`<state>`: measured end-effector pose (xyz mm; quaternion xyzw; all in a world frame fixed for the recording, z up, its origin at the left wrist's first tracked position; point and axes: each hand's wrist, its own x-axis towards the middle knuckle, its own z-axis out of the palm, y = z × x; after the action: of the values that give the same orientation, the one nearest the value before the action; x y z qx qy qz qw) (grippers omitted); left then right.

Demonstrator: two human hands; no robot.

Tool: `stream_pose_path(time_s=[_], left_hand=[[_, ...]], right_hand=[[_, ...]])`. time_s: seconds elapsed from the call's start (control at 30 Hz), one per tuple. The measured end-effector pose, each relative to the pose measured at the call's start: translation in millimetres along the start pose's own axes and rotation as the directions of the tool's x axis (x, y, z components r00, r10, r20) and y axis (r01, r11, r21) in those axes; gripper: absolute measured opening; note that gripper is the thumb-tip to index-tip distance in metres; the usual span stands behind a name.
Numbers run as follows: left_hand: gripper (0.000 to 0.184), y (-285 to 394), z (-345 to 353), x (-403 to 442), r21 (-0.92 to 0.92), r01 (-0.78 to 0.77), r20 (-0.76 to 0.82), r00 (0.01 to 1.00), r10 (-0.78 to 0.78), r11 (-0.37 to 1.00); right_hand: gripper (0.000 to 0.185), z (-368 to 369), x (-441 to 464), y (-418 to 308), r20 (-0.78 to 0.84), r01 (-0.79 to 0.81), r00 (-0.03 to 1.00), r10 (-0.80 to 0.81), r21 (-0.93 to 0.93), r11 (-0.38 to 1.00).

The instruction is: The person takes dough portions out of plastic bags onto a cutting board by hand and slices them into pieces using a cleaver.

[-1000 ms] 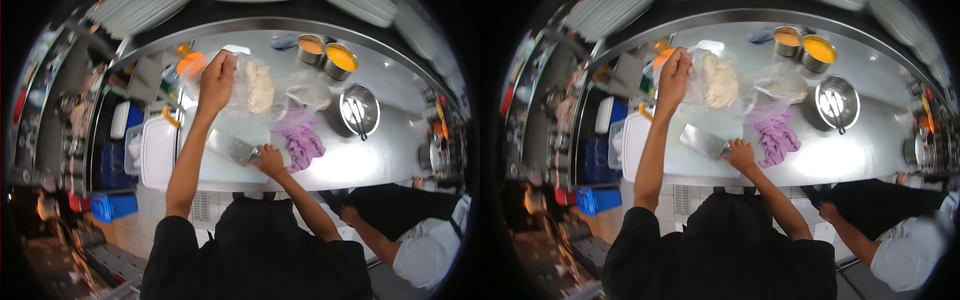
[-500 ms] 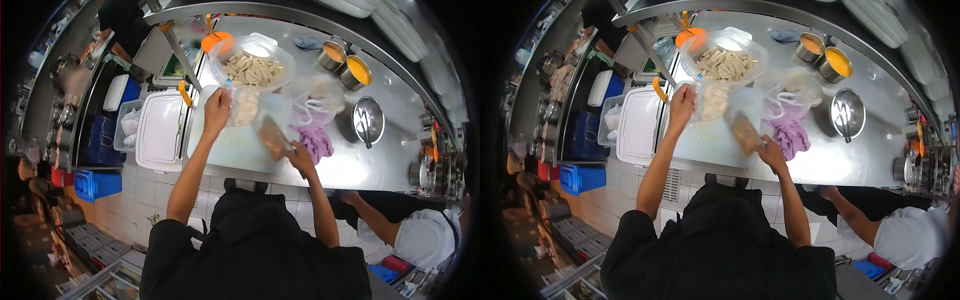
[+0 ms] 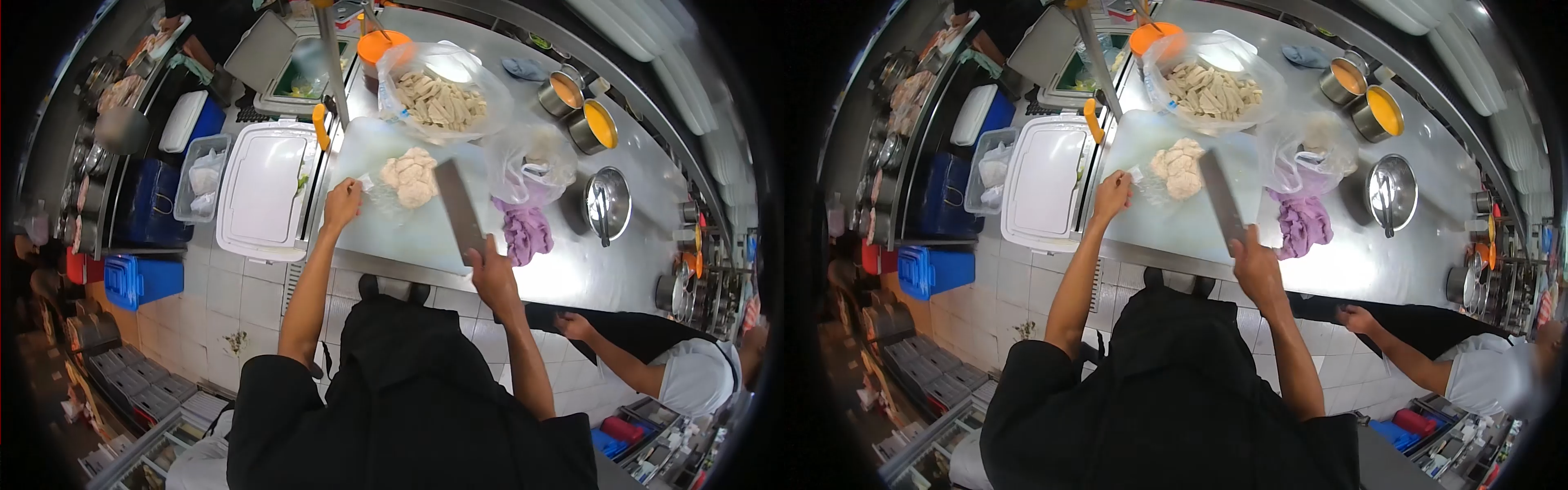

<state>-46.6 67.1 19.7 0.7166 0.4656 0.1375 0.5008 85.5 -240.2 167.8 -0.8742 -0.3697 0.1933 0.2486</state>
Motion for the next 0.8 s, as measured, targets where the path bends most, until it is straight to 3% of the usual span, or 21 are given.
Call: stream_pose_path(time_s=[0.07,0.1,0.17,0.27,0.37,0.47,0.6,0.67,0.77,0.8], left_hand=[[0.034,18.4,-7.0,-5.5,0.124,-0.014,-0.014,1.000,0.016,0.992],[0.034,13.6,-6.9,-2.1,0.122,-0.014,-0.014,1.000,0.016,0.992],[0.032,2.3,-4.2,9.9,0.280,-0.140,-0.061,0.985,0.164,0.950],[0.031,2.0,-9.0,7.5,0.241,-0.158,-0.031,0.985,0.170,0.958],[0.031,-1.6,-2.1,9.5,0.328,-0.152,-0.115,0.973,0.199,0.932],[0.030,-8.2,2.1,14.7,0.264,-0.144,-0.166,0.967,0.192,0.954],[0.029,-7.4,1.0,18.8,0.321,-0.132,-0.145,0.972,0.186,0.938],[0.029,-9.8,-2.6,22.7,0.285,-0.078,-0.158,0.979,0.128,0.955],[0.031,15.3,-17.5,30.2,0.479,-0.125,-0.108,0.974,0.200,0.869],[0.024,21.6,-22.5,40.5,0.535,-0.163,-0.067,0.970,0.234,0.829]], right_hand=[[0.029,19.7,18.4,-14.7,0.126,0.204,0.974,-0.187,-0.139,0.969],[0.029,35.3,28.2,-18.3,0.126,0.205,0.974,-0.188,-0.141,0.968],[0.025,62.4,49.9,-26.7,0.172,0.338,0.936,-0.308,-0.185,0.923],[0.027,76.3,64.8,-48.6,0.182,0.371,0.925,-0.333,-0.248,0.895],[0.025,92.2,79.9,-55.6,0.232,0.351,0.929,-0.289,-0.298,0.888],[0.024,93.8,86.0,-53.6,0.261,0.348,0.927,-0.270,-0.324,0.880],[0.021,69.2,46.2,-30.6,0.252,0.373,0.921,-0.297,-0.355,0.857],[0.020,48.5,10.1,-10.1,0.312,0.299,0.934,-0.174,-0.418,0.858],[0.019,40.8,-27.2,15.3,0.377,0.280,0.923,-0.073,-0.530,0.801],[0.019,44.7,-35.4,21.9,0.374,0.274,0.925,-0.069,-0.531,0.802]])
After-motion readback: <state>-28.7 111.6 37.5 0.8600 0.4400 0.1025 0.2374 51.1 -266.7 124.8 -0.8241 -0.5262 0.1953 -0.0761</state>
